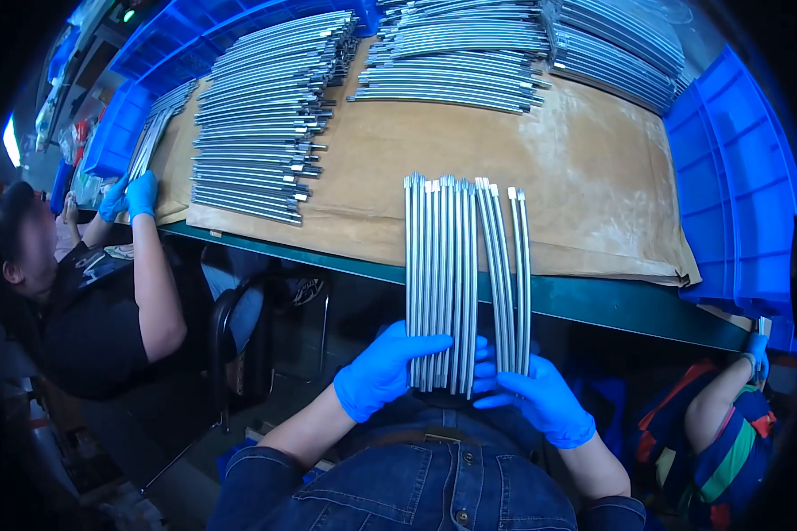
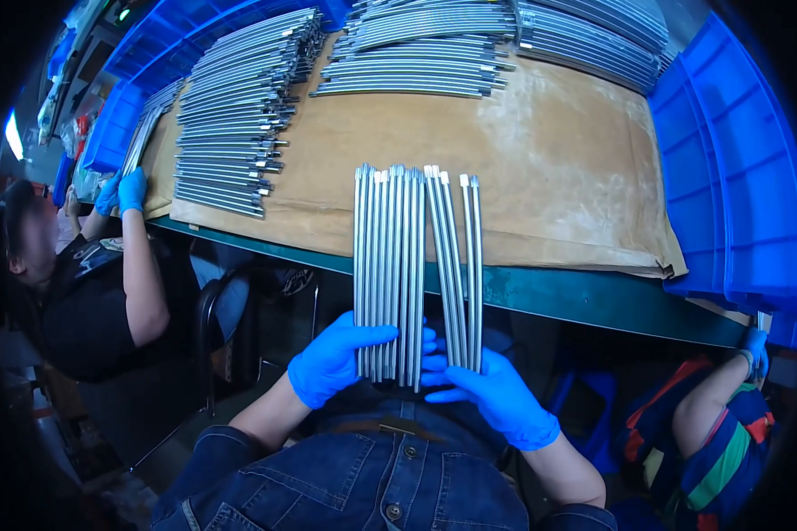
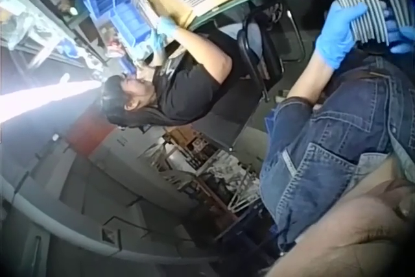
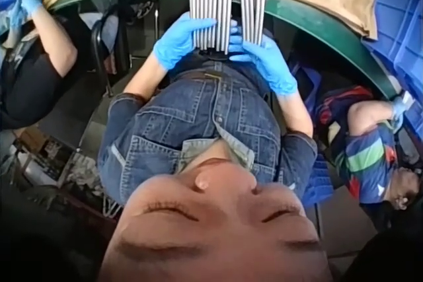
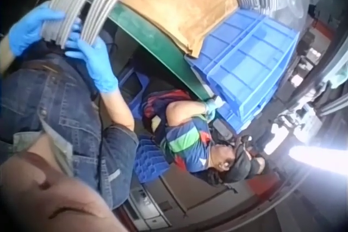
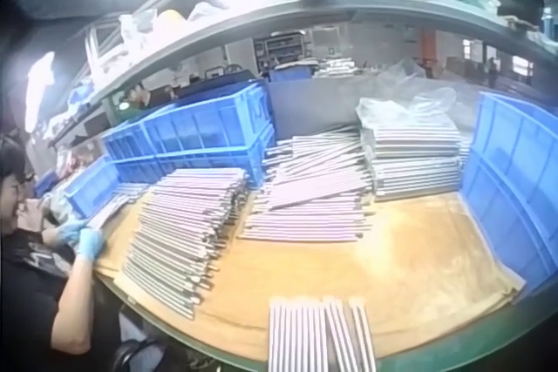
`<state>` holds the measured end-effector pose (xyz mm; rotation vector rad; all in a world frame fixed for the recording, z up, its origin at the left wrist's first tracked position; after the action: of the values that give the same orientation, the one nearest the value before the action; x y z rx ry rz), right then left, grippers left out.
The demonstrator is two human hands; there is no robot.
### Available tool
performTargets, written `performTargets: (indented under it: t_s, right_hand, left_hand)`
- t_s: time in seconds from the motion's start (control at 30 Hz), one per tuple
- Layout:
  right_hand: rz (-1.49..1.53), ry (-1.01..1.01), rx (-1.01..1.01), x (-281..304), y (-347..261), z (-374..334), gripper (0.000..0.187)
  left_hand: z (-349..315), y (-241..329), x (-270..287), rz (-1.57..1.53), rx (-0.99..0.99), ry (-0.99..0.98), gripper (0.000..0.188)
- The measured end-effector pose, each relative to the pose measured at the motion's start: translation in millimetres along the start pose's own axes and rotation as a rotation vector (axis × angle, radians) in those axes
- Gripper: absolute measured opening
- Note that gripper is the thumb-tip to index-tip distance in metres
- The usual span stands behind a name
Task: Sorting and arranging silver metal rods into bundles at a production workstation.
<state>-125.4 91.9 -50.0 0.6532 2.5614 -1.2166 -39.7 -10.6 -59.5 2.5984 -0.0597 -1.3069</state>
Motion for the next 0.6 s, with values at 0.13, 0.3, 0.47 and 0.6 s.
performTargets:
  t_s: [0.13,0.3,0.47,0.6]
  right_hand:
    - [0.025,-0.005,-0.015,2,3,-4,0.044]
    - [-0.054,0.051,0.01,-2,3,1,0.043]
    - [-0.184,0.103,0.105,-1,5,5,0.043]
    - [-0.236,0.122,0.144,-6,-1,5,0.042]
  left_hand:
    - [-4,1,-3,-0.057,0.005,-0.03,0.042]
    - [-6,-1,3,-0.076,-0.031,0.013,0.041]
    - [-4,-5,0,-0.065,-0.032,0.024,0.04]
    - [-5,-1,2,0.117,-0.115,0.119,0.038]
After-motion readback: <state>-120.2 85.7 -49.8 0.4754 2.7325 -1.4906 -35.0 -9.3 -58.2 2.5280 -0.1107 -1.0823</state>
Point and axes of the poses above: each hand's wrist, its own z-axis towards the middle knuckle, its own x-axis out of the back of the hand, y = z × x, the point moved 9 cm from there along z, towards the middle knuckle, and after that the axes turned 14 degrees about -z, right-handed, at the moved point
